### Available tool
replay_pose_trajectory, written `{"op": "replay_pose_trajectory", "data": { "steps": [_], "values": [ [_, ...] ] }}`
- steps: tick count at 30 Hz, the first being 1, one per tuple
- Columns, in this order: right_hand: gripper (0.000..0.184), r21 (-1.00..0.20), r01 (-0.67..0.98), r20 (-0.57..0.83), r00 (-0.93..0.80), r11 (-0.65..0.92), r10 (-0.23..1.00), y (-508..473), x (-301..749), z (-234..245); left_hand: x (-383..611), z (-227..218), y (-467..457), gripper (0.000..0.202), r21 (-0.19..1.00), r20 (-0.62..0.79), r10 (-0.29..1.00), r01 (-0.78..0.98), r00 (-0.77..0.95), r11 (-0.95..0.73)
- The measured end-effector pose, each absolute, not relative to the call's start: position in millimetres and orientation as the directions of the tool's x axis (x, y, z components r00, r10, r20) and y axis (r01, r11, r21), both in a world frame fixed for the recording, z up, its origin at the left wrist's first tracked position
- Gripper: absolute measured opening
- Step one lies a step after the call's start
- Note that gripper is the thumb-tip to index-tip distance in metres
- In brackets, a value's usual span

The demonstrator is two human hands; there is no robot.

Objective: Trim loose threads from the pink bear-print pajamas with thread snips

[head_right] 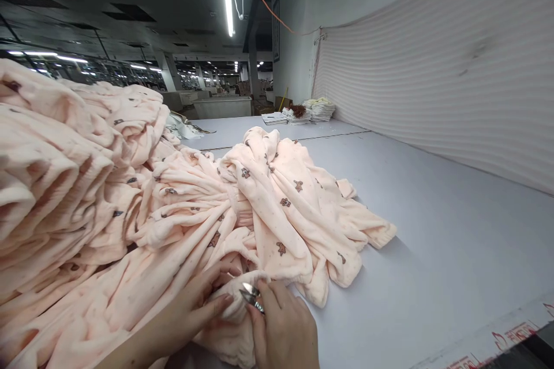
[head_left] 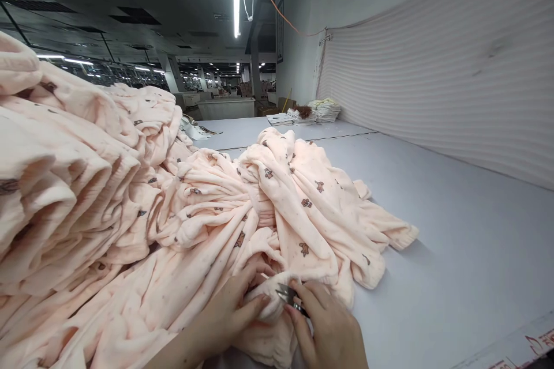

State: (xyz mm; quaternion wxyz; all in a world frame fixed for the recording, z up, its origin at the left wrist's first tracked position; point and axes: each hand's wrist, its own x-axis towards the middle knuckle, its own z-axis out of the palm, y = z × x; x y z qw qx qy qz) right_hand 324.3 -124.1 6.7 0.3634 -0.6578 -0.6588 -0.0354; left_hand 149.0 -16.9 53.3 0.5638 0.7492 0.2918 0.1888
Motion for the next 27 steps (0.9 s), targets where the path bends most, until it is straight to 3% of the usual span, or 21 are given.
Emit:
{"op": "replay_pose_trajectory", "data": {
  "steps": [5, 8, 12, 15, 18, 20, 24, 27],
  "values": [
    [0.036, -0.738, 0.669, 0.383, 0.302, 0.092, 0.873, -111, 326, 21, 155, 52, -15, 0.038, 0.989, -0.096, 0.572, 0.146, 0.815, -0.041],
    [0.012, -0.809, 0.56, 0.371, 0.252, 0.178, 0.894, -101, 317, 26, 161, 47, -12, 0.042, 0.996, -0.089, 0.543, 0.086, 0.835, 0.031],
    [0.012, -0.725, 0.559, 0.566, 0.153, 0.401, 0.81, -106, 309, 19, 160, 47, -6, 0.035, 0.986, -0.12, 0.581, 0.026, 0.805, 0.167],
    [0.003, -0.747, 0.54, 0.497, 0.068, 0.387, 0.865, -121, 316, 10, 156, 54, -4, 0.03, 0.978, -0.163, 0.597, 0.047, 0.785, 0.205],
    [0.029, -0.76, 0.583, 0.415, 0.096, 0.286, 0.905, -132, 328, 6, 156, 61, -5, 0.024, 0.98, -0.156, 0.577, 0.052, 0.802, 0.193],
    [0.038, -0.672, 0.693, 0.459, 0.114, 0.261, 0.881, -134, 334, 9, 158, 62, -6, 0.021, 0.986, -0.128, 0.572, 0.041, 0.81, 0.162],
    [0.031, -0.428, 0.863, 0.576, 0.032, 0.269, 0.817, -129, 335, 17, 162, 61, -9, 0.018, 0.99, -0.114, 0.577, 0.041, 0.808, 0.139],
    [0.026, -0.397, 0.869, 0.59, -0.006, 0.296, 0.808, -124, 332, 20, 164, 60, -10, 0.021, 0.986, -0.146, 0.581, 0.073, 0.801, 0.147]
  ]
}}
